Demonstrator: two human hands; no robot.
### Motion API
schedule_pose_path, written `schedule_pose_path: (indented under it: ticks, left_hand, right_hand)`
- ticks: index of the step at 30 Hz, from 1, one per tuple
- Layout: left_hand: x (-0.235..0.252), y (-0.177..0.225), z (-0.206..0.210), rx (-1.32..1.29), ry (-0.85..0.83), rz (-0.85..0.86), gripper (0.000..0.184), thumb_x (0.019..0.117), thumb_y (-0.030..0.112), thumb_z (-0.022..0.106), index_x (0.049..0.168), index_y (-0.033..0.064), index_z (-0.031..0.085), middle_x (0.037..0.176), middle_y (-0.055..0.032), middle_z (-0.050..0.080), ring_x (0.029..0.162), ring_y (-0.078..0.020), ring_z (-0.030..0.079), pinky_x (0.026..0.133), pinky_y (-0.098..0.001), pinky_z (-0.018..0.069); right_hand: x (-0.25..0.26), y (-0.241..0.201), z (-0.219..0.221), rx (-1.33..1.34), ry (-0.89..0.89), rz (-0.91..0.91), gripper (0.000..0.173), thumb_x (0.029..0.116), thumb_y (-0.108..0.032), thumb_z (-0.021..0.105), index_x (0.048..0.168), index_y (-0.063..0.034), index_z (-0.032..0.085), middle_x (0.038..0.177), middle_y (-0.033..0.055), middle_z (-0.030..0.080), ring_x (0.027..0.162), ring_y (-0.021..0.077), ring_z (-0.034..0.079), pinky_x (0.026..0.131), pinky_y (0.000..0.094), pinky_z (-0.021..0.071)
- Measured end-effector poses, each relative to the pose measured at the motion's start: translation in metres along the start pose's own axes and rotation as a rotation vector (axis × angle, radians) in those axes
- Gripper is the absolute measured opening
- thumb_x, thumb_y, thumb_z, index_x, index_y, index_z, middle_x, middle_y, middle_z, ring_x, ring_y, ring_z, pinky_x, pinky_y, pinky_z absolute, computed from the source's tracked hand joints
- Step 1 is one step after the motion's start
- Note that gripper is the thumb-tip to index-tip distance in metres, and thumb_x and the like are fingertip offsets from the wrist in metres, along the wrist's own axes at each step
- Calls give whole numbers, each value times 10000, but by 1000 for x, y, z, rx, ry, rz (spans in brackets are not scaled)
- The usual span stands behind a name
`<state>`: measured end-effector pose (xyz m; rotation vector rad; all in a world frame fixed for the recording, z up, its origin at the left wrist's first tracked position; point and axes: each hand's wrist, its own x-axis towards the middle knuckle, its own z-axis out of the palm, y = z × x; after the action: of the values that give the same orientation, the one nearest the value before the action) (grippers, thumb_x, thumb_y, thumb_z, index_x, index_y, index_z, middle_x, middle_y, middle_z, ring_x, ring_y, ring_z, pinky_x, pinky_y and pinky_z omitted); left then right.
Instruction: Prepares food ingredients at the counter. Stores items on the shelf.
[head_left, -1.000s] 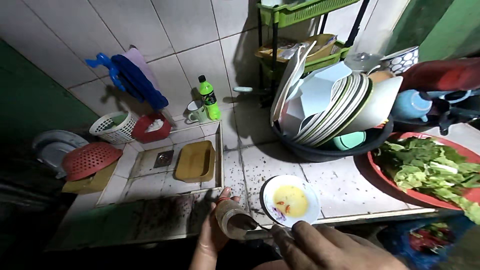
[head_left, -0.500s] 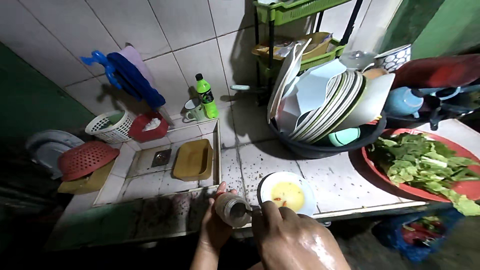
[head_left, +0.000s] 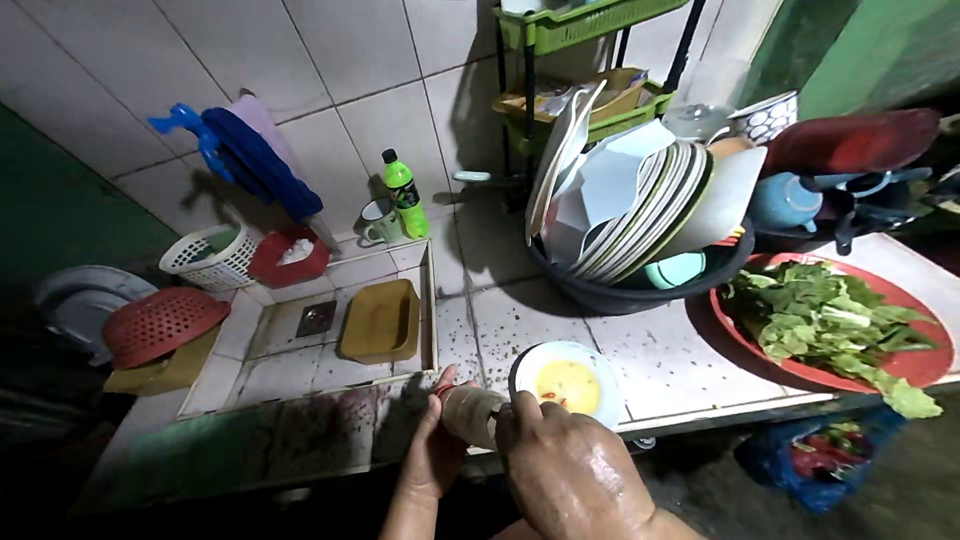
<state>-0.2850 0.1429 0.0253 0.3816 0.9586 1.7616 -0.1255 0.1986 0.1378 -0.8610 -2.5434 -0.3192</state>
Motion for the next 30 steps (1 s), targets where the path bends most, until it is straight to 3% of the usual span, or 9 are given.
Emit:
schedule_pose_path:
  ticks: [4,7,12,22,30]
  left_hand:
    - [3,0,-2,167,53,-5,711,932,523,652,1509,154,464,1247,-104,697,1084,-215,704,892,-377,604]
    - [4,1,0,320,97,32,672,1001,487,548,1533,98,415,1309,-99,660,1136,-194,672,942,-365,577]
    - [6,0,6,220,128,-5,512,1081,347,411,1529,99,403,1215,-153,679,975,-241,726,820,-389,624]
    - [21,-3,4,316,165,-13,480,1094,283,349,1527,81,393,1227,-170,661,972,-259,718,807,-404,621]
    - [30,-11,17,359,143,-28,458,1097,232,320,1521,80,406,1216,-155,662,974,-243,716,808,-400,618]
  right_hand:
    - [-5,8,14,129,-33,51,50,800,-45,725,822,-55,768,724,112,645,521,232,643,415,347,510]
    - [-14,23,34,285,-57,122,97,862,-132,730,918,-86,794,772,105,666,577,249,675,477,394,566]
    - [-30,43,52,419,-91,206,145,906,-216,700,958,-127,803,771,66,673,592,221,678,505,401,574]
    - [-51,76,42,500,-125,328,169,893,-212,677,994,-184,810,784,22,676,603,176,669,511,397,569]
    - [-65,93,44,563,-159,415,176,910,-216,679,1017,-171,810,807,24,689,656,179,688,562,408,585]
